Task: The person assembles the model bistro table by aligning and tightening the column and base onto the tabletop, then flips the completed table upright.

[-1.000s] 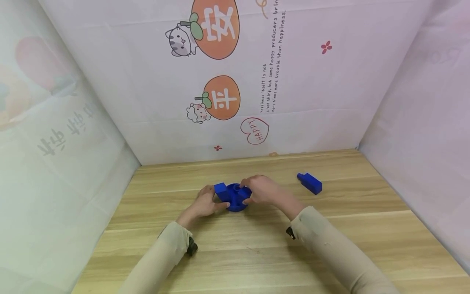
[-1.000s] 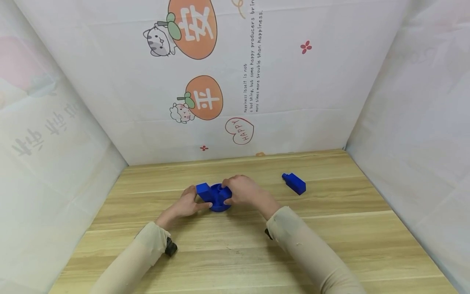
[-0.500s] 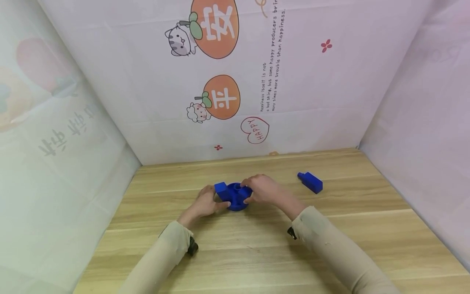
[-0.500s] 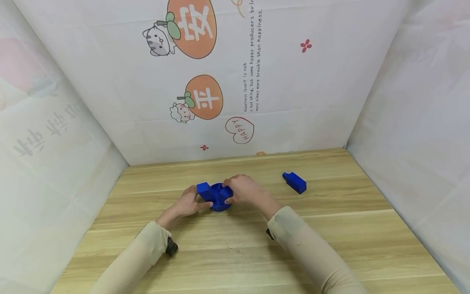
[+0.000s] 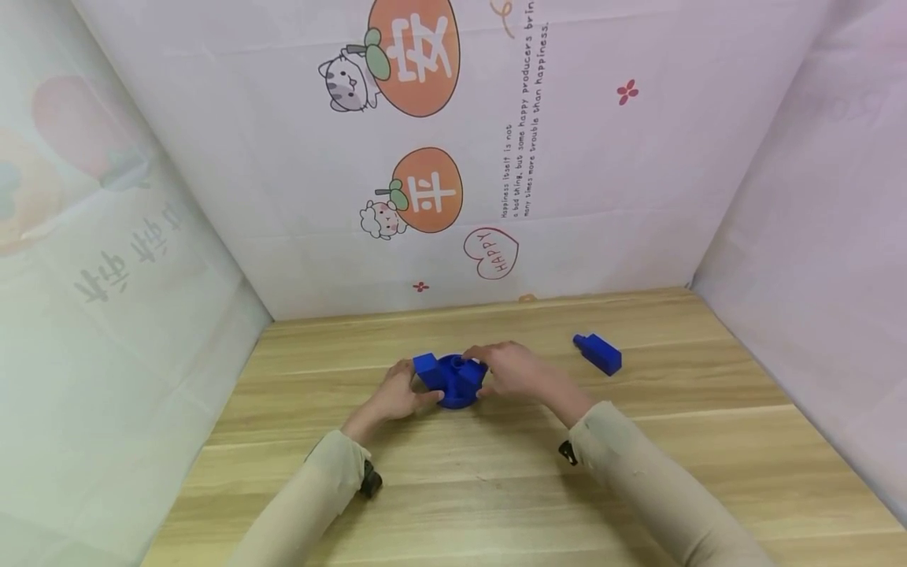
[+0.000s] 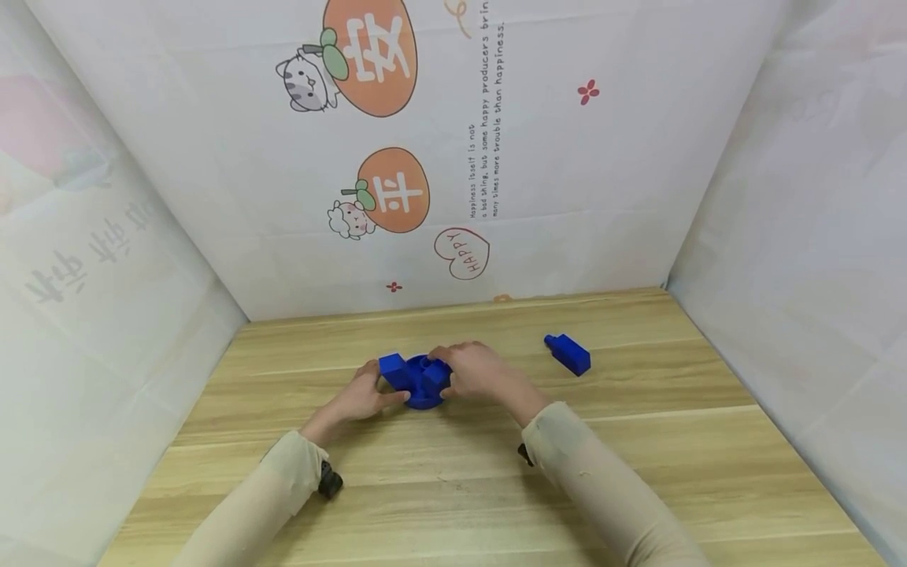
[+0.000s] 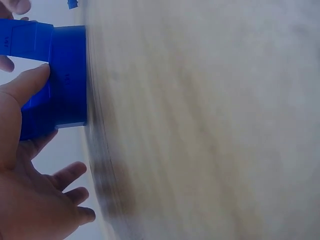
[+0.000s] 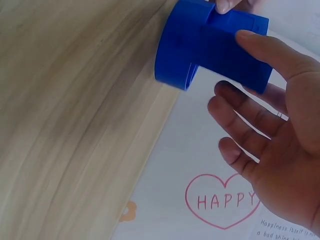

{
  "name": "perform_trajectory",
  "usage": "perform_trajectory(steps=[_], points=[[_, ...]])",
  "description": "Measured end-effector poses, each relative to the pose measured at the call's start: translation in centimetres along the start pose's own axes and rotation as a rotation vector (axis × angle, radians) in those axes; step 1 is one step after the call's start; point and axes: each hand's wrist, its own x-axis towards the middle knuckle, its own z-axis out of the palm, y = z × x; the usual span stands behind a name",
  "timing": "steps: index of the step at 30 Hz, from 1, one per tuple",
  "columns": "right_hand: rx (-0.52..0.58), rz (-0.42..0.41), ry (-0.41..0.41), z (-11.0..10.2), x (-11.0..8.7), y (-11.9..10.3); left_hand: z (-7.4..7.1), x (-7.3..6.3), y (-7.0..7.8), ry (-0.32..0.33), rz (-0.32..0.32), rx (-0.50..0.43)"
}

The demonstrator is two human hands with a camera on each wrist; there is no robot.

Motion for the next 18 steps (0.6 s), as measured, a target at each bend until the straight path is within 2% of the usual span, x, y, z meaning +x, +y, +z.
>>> perform_trajectory(steps=[10,18], points=[[0.038,0.029,-0.067,-0.3,-1.0,1.9,0.0,-0.1,0.4,0.001,-0.04,-0.001],[0.047,0.061,-0.059,-0.7,-1.8,3.4,-0.1,0.1,0.3,-0.013,0.013,-0.033]])
